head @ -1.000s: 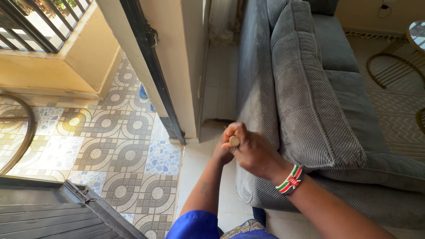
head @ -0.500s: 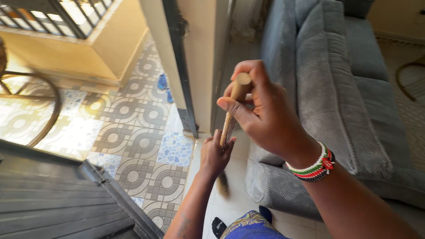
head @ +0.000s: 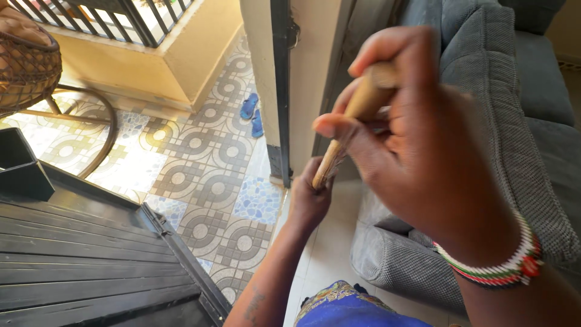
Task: The person sweeps the floor with a broom, moving from near a sink through a doorway and out onto a balcony, while also briefly wiping a dark door by hand.
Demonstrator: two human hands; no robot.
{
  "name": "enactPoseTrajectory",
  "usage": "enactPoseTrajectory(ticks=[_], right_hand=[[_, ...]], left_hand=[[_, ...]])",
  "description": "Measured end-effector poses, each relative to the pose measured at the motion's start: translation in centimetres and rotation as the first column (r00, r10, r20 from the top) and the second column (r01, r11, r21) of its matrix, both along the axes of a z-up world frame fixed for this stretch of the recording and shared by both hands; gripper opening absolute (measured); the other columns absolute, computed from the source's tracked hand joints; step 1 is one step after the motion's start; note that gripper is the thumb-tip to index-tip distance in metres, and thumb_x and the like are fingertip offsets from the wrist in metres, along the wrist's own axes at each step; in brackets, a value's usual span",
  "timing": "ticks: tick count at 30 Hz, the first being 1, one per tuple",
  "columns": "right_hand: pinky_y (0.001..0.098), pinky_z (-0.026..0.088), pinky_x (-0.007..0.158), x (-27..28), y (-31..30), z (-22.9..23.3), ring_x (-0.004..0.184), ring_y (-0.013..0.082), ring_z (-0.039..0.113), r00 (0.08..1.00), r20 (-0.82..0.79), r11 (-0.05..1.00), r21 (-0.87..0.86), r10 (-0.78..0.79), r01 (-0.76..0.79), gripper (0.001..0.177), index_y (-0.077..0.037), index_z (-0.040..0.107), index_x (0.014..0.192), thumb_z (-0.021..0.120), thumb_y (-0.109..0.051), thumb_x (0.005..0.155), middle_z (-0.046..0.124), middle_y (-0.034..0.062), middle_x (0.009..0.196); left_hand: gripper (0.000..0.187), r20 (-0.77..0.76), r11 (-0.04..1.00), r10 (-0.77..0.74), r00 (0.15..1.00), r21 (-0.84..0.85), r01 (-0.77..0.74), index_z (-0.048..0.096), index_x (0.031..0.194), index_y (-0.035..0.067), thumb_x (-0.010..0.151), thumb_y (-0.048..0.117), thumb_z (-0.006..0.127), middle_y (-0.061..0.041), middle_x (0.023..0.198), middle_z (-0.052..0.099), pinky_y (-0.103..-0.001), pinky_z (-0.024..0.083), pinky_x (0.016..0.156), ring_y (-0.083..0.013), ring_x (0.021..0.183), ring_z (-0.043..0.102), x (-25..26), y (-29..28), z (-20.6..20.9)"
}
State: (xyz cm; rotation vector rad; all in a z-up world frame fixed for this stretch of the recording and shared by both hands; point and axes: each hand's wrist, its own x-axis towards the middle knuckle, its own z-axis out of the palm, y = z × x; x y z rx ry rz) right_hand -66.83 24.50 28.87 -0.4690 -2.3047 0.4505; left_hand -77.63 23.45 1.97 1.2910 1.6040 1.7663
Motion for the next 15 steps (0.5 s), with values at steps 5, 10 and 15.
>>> enactPoseTrajectory(ticks=[5,10,15], right_hand=[[0.0264,0.062,0.06,-2.3,1.5,-3.8,0.08,0.0183,0.079,1.0,0.024,0.999,-0.033,0.007,-0.006,0.045,-0.004,0.039,0.119,0.077,-0.014,0.096,0.074,0.0102,0.087],[0.0269,0.063,0.069,-2.6,3.5,-5.6,0.084,0.0176,0.082,0.996,-0.055,0.972,-0.219,0.07,-0.08,0.04,-0.004,0.04,0.119,0.074,-0.013,0.1,0.074,0.0104,0.094],[0.0239,0.064,0.064,-1.9,4.8,-2.0,0.078,0.0152,0.08,1.0,-0.028,0.969,-0.247,-0.003,-0.004,0.044,-0.001,0.037,0.115,0.073,-0.018,0.097,0.074,0.0073,0.088]], left_hand=[[0.022,0.083,0.996,-0.056,0.995,-0.066,0.062,0.067,0.12,0.008,0.098,0.006,0.063,-0.017,0.093,0.074,-0.036,0.054,0.074,-0.0237,0.083,0.07,-0.4,-0.9,-4.6],[0.032,-0.162,0.93,0.045,0.986,-0.354,-0.1,0.068,0.118,0.011,0.088,0.002,0.065,-0.018,0.08,0.071,-0.038,0.053,0.064,-0.0306,0.073,0.073,-4.1,-2.5,-3.6],[0.037,-0.081,0.944,0.094,0.992,-0.309,-0.115,0.068,0.118,0.012,0.085,-0.001,0.058,-0.016,0.07,0.068,-0.035,0.054,0.063,-0.0237,0.063,0.071,-4.5,-0.8,0.3]])
